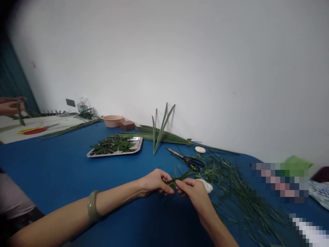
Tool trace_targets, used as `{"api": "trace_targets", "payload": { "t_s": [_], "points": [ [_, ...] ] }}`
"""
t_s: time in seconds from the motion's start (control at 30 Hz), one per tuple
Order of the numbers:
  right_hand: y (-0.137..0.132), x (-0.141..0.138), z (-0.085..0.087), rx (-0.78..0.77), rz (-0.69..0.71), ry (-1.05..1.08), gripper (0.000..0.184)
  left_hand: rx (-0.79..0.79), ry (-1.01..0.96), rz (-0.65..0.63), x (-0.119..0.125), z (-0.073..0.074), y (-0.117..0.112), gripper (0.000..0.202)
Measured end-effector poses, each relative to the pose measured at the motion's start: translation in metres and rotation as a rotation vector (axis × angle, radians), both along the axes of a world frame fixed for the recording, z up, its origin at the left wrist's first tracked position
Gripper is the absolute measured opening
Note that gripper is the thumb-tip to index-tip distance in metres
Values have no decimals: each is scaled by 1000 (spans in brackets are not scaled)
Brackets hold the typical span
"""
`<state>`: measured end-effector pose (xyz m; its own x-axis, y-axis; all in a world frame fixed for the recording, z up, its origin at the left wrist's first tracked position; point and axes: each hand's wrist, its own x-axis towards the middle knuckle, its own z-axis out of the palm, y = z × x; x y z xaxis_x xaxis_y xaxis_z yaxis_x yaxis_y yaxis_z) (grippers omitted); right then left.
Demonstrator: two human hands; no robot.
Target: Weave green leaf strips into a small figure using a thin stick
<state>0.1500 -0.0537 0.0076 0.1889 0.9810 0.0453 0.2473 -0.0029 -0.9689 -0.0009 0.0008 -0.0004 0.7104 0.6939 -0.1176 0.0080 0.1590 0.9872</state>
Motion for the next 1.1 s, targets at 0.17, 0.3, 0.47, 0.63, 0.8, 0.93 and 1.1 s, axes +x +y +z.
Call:
{"api": "trace_targets", "payload": {
  "t_s": [0.17,0.3,0.47,0.63,0.8,0.93,1.1],
  "points": [
    [0,-1,0,14,25,-4,22,14,52,32,0,-3,2,32],
    [0,-2,0,16,35,6,21,2,59,39,1,-3,1,32],
    [0,-1,-1,8,25,24,16,-64,30,-37,0,3,-3,28],
    [2,2,-3,1,27,31,14,-126,-2,-81,-3,6,-3,20],
    [3,2,-4,-16,42,20,14,-162,22,-72,-2,3,2,22],
    [1,1,0,-37,41,-8,17,-172,27,-43,-1,2,2,21],
    [1,3,0,-52,18,-14,20,-148,14,-16,0,5,-2,23]
  ]
}}
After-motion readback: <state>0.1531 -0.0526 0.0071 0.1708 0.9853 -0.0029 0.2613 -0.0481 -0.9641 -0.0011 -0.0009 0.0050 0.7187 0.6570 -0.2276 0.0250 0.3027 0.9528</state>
